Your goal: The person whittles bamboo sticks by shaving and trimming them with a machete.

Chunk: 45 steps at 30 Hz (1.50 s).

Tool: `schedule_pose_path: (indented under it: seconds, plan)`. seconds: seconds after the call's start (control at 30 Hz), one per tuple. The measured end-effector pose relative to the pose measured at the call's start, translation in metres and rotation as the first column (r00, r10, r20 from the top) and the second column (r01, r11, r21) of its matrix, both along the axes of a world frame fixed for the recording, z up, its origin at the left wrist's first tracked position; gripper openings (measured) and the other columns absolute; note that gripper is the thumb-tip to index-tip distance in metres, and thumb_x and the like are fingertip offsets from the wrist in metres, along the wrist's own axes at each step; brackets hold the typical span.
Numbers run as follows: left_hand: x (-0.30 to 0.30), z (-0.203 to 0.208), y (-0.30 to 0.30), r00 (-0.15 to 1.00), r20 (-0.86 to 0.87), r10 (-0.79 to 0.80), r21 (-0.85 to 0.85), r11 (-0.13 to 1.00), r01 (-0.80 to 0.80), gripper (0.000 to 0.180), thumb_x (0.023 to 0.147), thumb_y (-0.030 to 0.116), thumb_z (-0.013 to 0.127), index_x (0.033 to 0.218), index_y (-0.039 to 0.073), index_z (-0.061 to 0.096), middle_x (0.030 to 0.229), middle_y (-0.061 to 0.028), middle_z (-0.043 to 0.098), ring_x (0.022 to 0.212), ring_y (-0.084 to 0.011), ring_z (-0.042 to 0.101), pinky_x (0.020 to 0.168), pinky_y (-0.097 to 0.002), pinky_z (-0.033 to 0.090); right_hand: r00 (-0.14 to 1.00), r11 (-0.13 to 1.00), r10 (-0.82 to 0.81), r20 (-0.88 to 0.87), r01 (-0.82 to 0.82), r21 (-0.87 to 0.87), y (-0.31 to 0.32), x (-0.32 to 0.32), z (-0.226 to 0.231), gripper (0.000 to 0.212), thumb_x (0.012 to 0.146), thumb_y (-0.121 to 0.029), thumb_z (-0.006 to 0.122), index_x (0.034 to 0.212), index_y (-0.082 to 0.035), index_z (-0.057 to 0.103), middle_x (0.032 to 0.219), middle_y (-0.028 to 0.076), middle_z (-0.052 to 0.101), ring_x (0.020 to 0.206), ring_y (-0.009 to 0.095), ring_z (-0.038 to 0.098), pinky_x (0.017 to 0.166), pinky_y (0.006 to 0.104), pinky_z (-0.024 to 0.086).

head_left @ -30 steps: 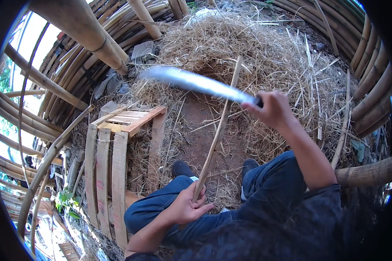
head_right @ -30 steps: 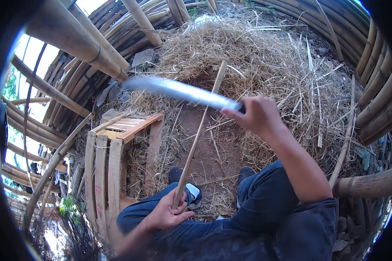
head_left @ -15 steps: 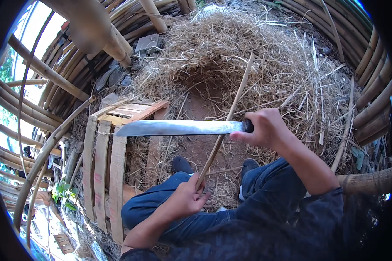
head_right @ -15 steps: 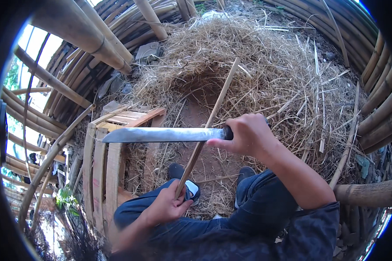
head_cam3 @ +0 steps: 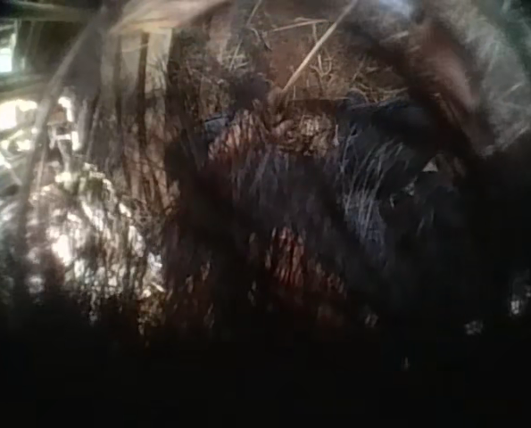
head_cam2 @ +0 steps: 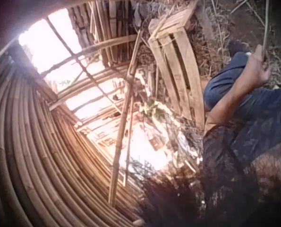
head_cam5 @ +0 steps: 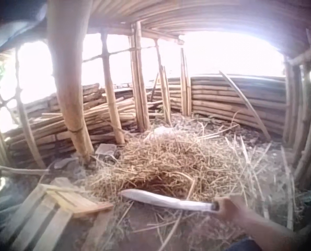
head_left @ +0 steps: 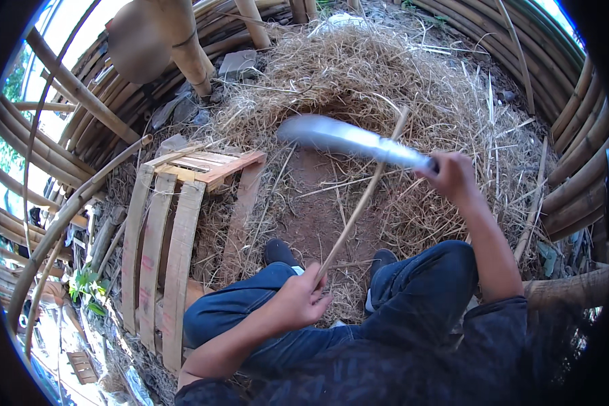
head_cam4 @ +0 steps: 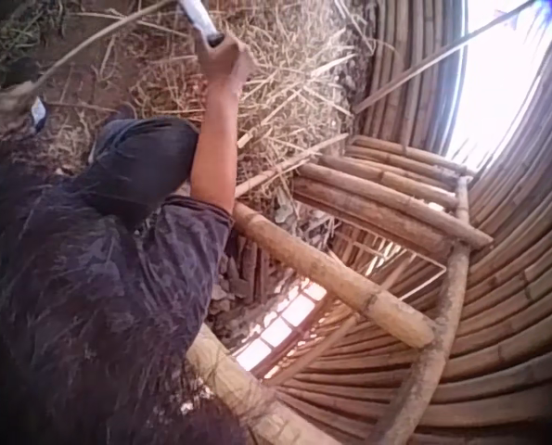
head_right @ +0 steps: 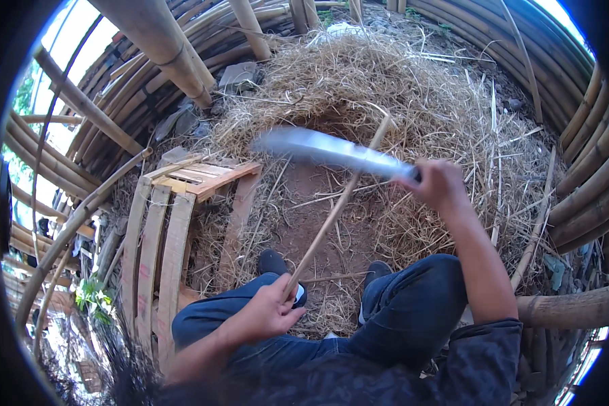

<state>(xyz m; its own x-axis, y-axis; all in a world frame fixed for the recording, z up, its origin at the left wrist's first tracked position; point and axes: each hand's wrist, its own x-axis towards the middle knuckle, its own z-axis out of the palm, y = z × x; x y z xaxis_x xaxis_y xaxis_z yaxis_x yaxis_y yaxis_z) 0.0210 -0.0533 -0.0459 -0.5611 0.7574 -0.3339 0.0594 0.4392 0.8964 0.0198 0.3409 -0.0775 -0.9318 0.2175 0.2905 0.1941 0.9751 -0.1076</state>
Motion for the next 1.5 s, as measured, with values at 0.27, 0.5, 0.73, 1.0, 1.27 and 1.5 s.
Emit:
schedule_pose_path:
  seconds: [0.27,0.5,0.73,1.0,1.27,1.5]
  plan:
    - [-0.035,-0.011,-0.013,0.933,0.317,0.171,0.204,0.948,-0.243,0.034,0.082,0.004,0.072,0.092,0.009,0.040,0.063,0.0089,0.033,0.055,-0.0003,0.030,0.049,-0.0197,0.027,0.835,0.834,-0.551,-0.007,0.550,-0.045,0.134,0.101,0.027,0.080,0.088,-0.069,0.043,0.066,0.005,0.062,0.065,0.021,0.063,0.061,0.036,0.064,0.060,0.0450,0.050]
    - [-0.024,0.003,0.004,0.901,0.431,0.041,0.211,0.967,-0.145,0.036,0.084,0.007,0.072,0.093,0.011,0.037,0.062,0.0086,0.033,0.054,-0.0003,0.035,0.048,-0.0183,0.031,0.902,0.341,-0.291,0.318,0.409,-0.847,0.024,0.105,0.059,0.057,0.083,-0.061,0.065,0.066,-0.008,0.052,0.054,-0.001,0.050,0.044,0.008,0.052,0.040,0.0226,0.041]
    - [-0.036,0.023,0.077,0.897,0.376,-0.232,0.274,0.953,0.131,0.035,0.082,0.007,0.072,0.090,0.012,0.038,0.064,0.0073,0.039,0.051,-0.0027,0.041,0.044,-0.0197,0.034,0.998,0.392,0.048,0.047,0.024,-0.919,-0.058,0.071,0.089,0.041,0.079,-0.042,0.077,0.072,-0.006,0.060,0.055,-0.002,0.056,0.045,0.006,0.054,0.043,0.0212,0.041]
    - [-0.048,0.029,0.118,0.934,-0.060,-0.353,0.138,0.924,0.358,0.031,0.082,0.014,0.075,0.091,0.008,0.046,0.071,0.0078,0.039,0.063,-0.0036,0.038,0.057,-0.0220,0.034,0.907,0.236,-0.225,-0.356,-0.304,-0.923,-0.087,0.053,0.093,0.019,0.082,-0.016,0.074,0.086,0.002,0.068,0.063,0.003,0.063,0.053,0.008,0.059,0.049,0.0218,0.049]
    - [0.043,0.040,0.110,0.548,-0.820,0.164,0.453,0.772,0.447,0.035,0.077,0.016,0.068,0.107,0.004,0.055,0.111,-0.0179,0.053,0.112,-0.0335,0.052,0.095,-0.0475,0.041,0.777,0.095,-0.441,-0.449,-0.457,-0.884,-0.057,0.026,0.099,0.014,0.079,-0.008,0.068,0.085,0.001,0.059,0.075,0.012,0.064,0.061,0.018,0.064,0.053,0.0317,0.056]
    - [0.044,-0.022,0.141,0.317,-0.917,-0.244,0.087,0.651,0.754,0.055,0.081,0.048,0.066,0.126,0.018,0.059,0.139,-0.0060,0.050,0.134,-0.0216,0.043,0.114,-0.0619,0.015,0.620,0.148,-0.623,-0.477,-0.506,-0.850,-0.035,0.002,0.123,0.017,0.080,-0.007,0.066,0.092,0.001,0.058,0.084,0.016,0.068,0.073,0.020,0.067,0.067,0.0360,0.057]
